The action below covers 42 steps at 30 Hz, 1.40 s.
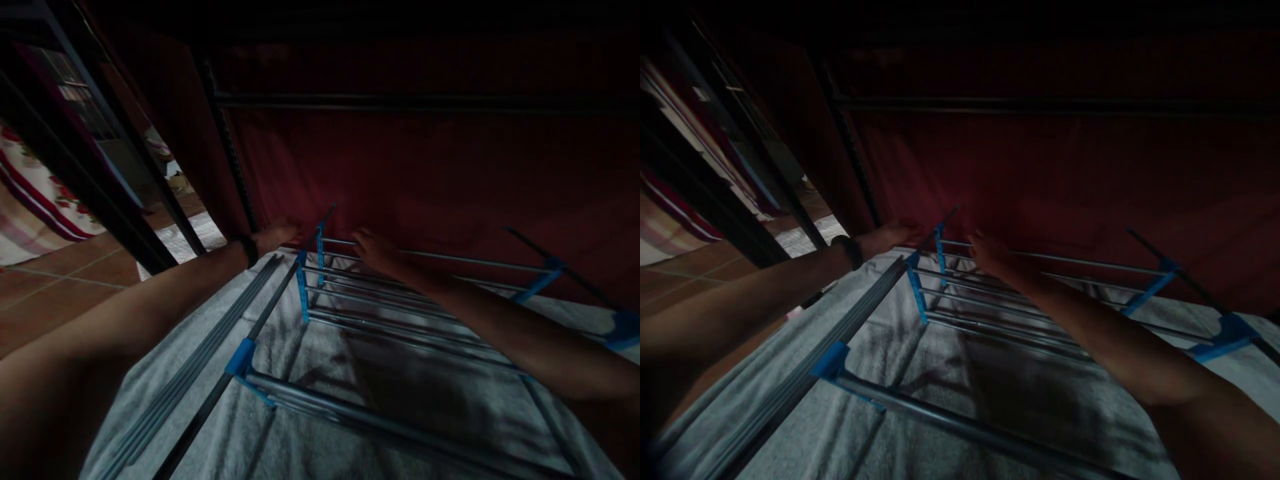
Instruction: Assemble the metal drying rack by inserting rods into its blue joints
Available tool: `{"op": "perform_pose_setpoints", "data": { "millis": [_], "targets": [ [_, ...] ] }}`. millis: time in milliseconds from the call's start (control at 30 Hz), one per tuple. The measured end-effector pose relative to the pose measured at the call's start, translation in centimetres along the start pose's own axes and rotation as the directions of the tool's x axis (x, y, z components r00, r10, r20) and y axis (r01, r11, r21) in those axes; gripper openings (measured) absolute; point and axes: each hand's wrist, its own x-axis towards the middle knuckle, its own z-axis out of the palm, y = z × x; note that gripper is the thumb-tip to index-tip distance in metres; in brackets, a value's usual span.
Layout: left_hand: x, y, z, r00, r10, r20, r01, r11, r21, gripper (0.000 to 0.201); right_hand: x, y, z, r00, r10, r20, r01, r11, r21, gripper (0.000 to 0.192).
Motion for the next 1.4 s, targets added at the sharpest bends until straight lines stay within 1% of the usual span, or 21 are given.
{"op": "perform_pose_setpoints", "data": {
  "millis": [100, 167, 300, 400, 600, 800, 933, 1133, 1233, 1400],
  "targets": [
    [2.5, 0.7, 1.6, 0.996, -0.089, 0.031, 0.09, 0.996, -0.027, 0.024, 2.2, -0.9, 1.0, 0.996, 0.013, 0.089, -0.01, 0.999, -0.035, 0.036],
    [3.5, 0.8, 2.8, 0.988, -0.146, 0.059, 0.149, 0.988, -0.041, 0.024, 3.1, -1.3, 1.4, 0.993, 0.007, 0.114, -0.003, 0.999, -0.038, 0.032],
    [4.2, 0.5, 4.9, 0.973, -0.225, 0.051, 0.228, 0.971, -0.069, 0.025, 3.6, -1.1, 1.9, 0.994, -0.003, 0.108, 0.007, 0.999, -0.032, 0.033],
    [4.3, 0.3, 5.7, 0.966, -0.257, 0.03, 0.259, 0.963, -0.081, 0.024, 3.8, -0.8, 2.1, 0.995, -0.004, 0.101, 0.005, 1.0, -0.015, 0.036],
    [4.8, -0.7, 5.7, 0.96, -0.279, -0.005, 0.278, 0.957, -0.086, 0.023, 4.4, -0.3, 2.7, 0.994, -0.002, 0.112, 0.001, 1.0, 0.014, 0.035],
    [5.2, -1.4, 5.8, 0.936, -0.334, -0.113, 0.328, 0.942, -0.071, 0.017, 4.5, -0.1, 2.9, 0.993, 0.003, 0.12, -0.007, 1.0, 0.028, 0.037],
    [4.8, -1.4, 5.7, 0.951, -0.299, -0.084, 0.294, 0.953, -0.067, 0.018, 4.5, -0.1, 2.7, 0.991, 0.014, 0.13, -0.018, 0.999, 0.031, 0.035],
    [5.3, -2.1, 5.6, 0.944, -0.317, -0.093, 0.306, 0.945, -0.12, 0.015, 4.5, -0.2, 2.4, 0.992, 0.014, 0.129, -0.021, 0.999, 0.049, 0.035],
    [5.7, -2.5, 5.5, 0.951, -0.302, -0.073, 0.29, 0.948, -0.133, 0.014, 4.4, -0.2, 2.3, 0.991, 0.024, 0.132, -0.032, 0.998, 0.06, 0.035],
    [5.7, -2.8, 5.4, 0.967, -0.254, -0.019, 0.25, 0.963, -0.102, 0.014, 4.6, 0.0, 2.6, 0.992, 0.021, 0.127, -0.031, 0.997, 0.075, 0.036]
  ]
}}
